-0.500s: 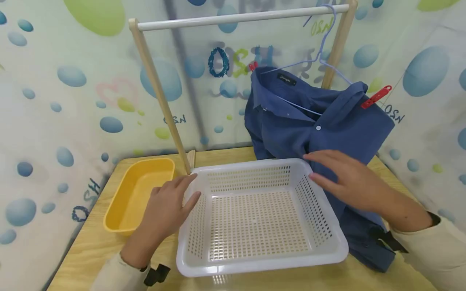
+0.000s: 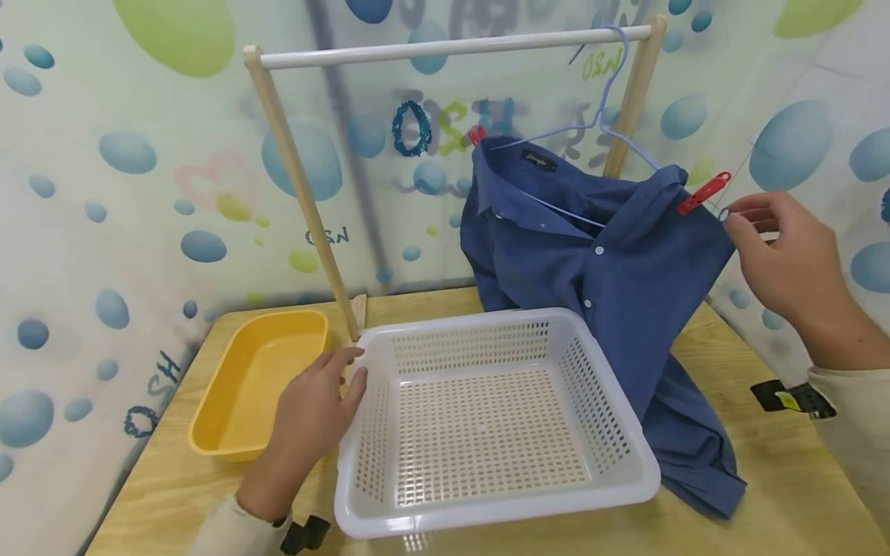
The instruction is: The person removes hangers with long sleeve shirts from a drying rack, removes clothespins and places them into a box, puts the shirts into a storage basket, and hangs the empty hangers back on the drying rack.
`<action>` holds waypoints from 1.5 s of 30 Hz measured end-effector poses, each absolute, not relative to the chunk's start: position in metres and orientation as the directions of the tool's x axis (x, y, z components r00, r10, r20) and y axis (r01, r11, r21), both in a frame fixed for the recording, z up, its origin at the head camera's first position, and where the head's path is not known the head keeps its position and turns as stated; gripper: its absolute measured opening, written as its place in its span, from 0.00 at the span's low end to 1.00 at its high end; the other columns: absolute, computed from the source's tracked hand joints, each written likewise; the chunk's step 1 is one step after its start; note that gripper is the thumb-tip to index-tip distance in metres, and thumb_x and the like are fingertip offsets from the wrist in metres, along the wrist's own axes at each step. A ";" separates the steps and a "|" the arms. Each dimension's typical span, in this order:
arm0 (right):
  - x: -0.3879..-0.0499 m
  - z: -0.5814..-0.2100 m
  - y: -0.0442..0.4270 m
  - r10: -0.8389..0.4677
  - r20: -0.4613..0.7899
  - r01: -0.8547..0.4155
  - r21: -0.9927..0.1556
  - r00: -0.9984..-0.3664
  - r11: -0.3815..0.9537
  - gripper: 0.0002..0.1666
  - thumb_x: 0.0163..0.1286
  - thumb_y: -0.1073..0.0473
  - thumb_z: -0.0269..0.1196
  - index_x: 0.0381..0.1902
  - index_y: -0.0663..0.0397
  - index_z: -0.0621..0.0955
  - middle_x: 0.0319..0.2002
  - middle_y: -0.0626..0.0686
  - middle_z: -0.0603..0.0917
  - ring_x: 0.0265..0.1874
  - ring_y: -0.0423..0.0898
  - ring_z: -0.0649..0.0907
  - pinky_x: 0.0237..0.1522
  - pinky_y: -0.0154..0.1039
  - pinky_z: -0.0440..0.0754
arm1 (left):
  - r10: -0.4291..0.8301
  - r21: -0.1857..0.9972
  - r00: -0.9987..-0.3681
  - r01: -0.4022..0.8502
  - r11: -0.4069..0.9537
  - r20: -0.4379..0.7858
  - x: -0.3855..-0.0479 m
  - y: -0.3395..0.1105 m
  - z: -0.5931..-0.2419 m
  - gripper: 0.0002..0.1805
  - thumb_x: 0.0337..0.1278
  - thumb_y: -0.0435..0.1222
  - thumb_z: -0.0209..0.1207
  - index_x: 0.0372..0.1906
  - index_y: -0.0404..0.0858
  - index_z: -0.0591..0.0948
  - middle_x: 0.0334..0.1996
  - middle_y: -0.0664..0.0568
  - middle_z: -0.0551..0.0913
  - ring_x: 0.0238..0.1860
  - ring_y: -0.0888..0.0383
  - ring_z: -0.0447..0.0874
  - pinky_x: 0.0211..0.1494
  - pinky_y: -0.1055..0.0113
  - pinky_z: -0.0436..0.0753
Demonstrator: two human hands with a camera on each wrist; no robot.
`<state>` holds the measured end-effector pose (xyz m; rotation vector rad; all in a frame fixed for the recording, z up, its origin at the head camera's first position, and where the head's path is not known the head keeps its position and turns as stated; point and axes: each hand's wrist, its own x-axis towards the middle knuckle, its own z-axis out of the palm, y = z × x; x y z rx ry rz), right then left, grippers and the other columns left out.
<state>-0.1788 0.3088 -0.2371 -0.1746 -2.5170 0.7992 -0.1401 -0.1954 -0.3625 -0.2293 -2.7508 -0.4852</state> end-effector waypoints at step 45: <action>-0.200 -0.242 0.308 0.280 0.437 -0.309 -0.862 -0.855 0.401 0.14 0.78 0.44 0.51 0.45 0.38 0.82 0.30 0.39 0.77 0.27 0.32 0.78 0.29 0.21 0.76 | 0.075 0.357 -0.996 0.089 0.930 0.051 -0.140 -0.174 -0.368 0.38 0.62 0.42 0.54 0.77 0.39 0.62 0.63 0.40 0.80 0.44 0.47 0.86 0.34 0.52 0.81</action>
